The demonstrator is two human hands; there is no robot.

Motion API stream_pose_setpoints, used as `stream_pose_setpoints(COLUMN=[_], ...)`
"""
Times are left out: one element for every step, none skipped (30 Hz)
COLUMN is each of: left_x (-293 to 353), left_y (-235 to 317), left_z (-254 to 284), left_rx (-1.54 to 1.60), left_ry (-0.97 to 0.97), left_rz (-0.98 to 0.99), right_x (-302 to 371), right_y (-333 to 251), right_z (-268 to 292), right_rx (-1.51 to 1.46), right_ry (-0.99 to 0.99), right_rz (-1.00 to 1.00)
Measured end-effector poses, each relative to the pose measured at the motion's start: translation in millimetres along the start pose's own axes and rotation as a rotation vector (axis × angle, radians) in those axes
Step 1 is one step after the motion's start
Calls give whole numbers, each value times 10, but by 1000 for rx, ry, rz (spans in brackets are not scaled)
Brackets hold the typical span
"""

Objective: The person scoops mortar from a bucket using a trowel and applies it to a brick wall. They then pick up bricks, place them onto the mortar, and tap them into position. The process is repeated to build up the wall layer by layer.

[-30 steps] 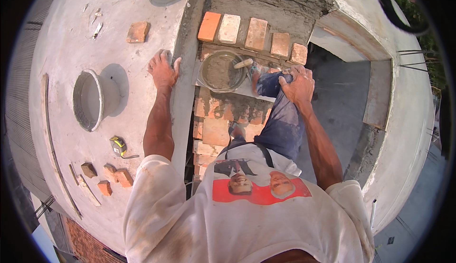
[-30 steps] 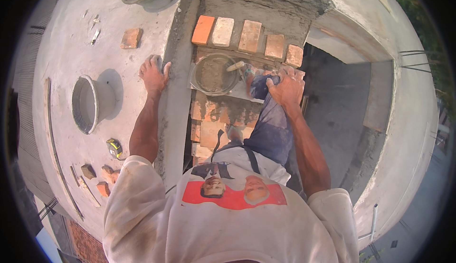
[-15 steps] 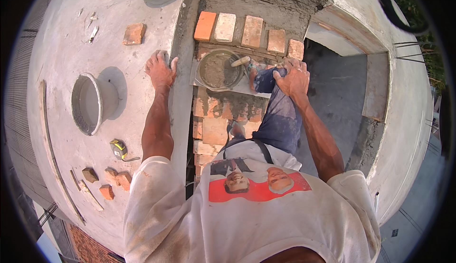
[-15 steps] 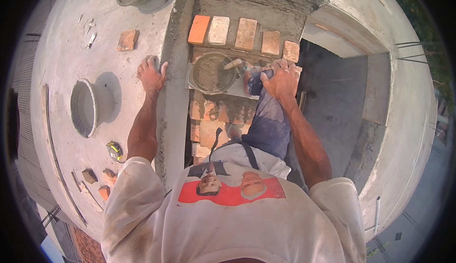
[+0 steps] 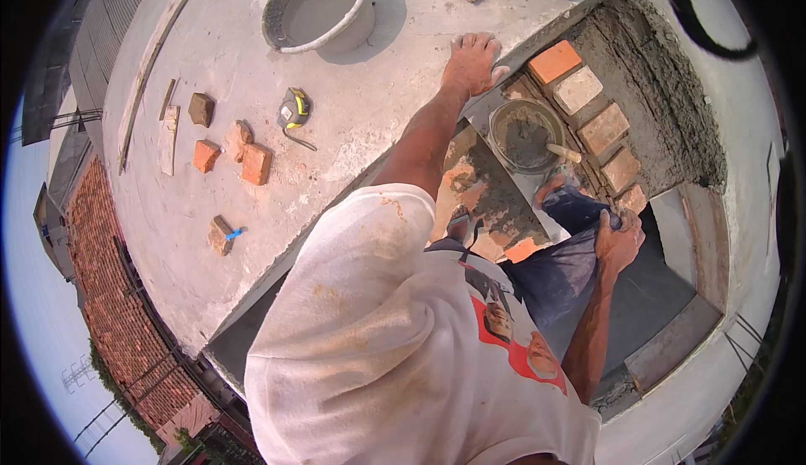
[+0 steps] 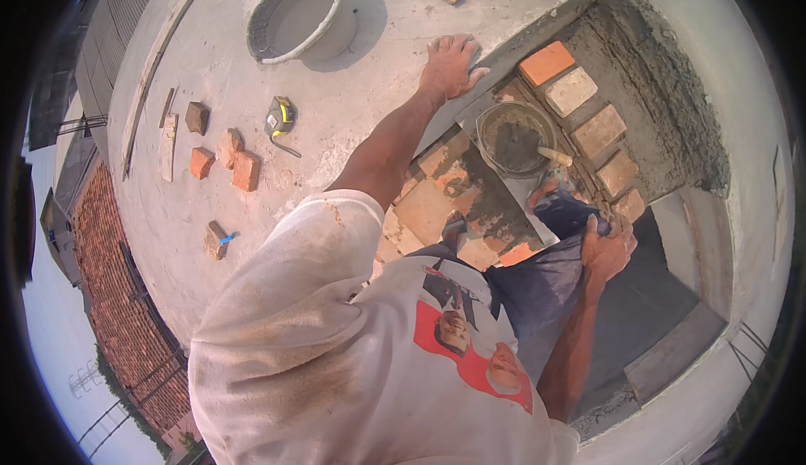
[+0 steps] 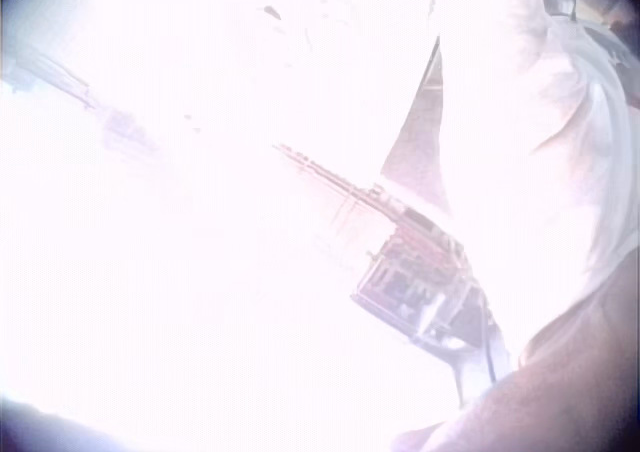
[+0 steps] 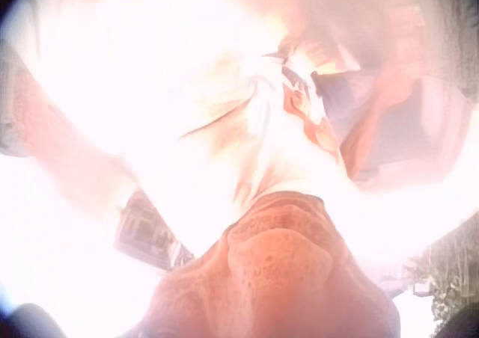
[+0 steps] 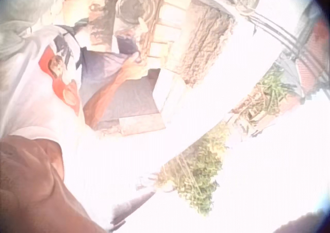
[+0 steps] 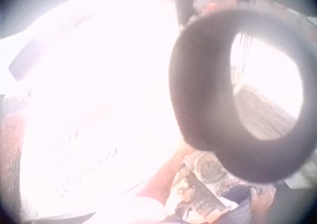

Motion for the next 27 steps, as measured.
stream_pose_setpoints(left_x=[-42, -35, -49, -14, 47, 127, 141, 161, 182, 149, 133, 131, -1, -61, -28, 44, 63, 54, 31, 16, -9, -25, -14, -30, -45, -46, -24], left_y=[76, 110, 148, 119, 57, -13, -12, -8, -5, 47, 44, 24, 156, 188, 116, 11, -24, -13, -13, -23, 15, 45, 55, 61, 78, 103, 78], left_z=[-1, -2, -12, -34, -25, -10, 1, 20, 35, 32, 26, 22, 52, 54, 69, 75, 60, 94, 89, 74, 55, 53, 43, 44, 53, 51, 73], left_rx=[39, 54, 78, 98, 108, 120, 124, 127, 130, 140, 133, 125, 145, 154, 153, 134, 138, 161, 172, 158, 167, 170, 171, 166, 161, 161, 158], left_ry=[6, -25, -50, -37, -29, -21, -4, 11, 24, 32, 33, 31, 48, 1, -59, 28, 61, 26, 25, 35, 43, 49, 48, 56, 62, 64, 71], left_rz=[1, 8, 2, 10, 22, 29, 32, 32, 26, 28, 29, 25, -4, 7, 18, 51, 35, 34, 53, 60, 46, 37, 34, 26, 18, 8, 10], right_x=[-12, -3, 3, 15, 21, 46, 41, 41, 51, 29, 17, 1, -66, -104, -85, -81, -108, -136, -171, -215, -241, -255, -251, -282, -298, -305, -338], right_y=[28, 23, -8, -21, -57, -107, -111, -121, -149, -129, -114, -160, -149, -83, -148, -288, -331, -413, -399, -337, -326, -332, -341, -335, -398, -469, -548], right_z=[39, 77, 83, 84, 67, 25, 17, 9, -3, 16, 22, -16, 37, 87, 73, 55, 100, 144, 142, 94, 99, 100, 75, 22, 30, 55, 39], right_rx=[27, 62, 87, 111, 129, 127, 133, 139, 122, 111, 98, 96, 112, 133, 111, 88, 65, 44, 23, 46, 41, 31, 21, 39, 64, 93, 119], right_ry=[2, -13, -7, -5, -9, -18, -16, -15, -25, -31, -39, -35, -4, 27, 19, 20, 58, 16, 13, 30, 20, 6, -17, -49, -71, -95, -121], right_rz=[34, -2, 18, 34, 55, 73, 77, 77, 88, 92, 91, 111, 106, 88, 138, 187, 186, 185, 181, 157, 158, 164, 175, 163, 188, 209, 233])
Point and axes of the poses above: each hand's wrist, its own x-axis away from the middle knuckle, its own z-axis out of the back of the hand, y = z × x, the point moved 10 cm from there along -x, towards the middle knuckle
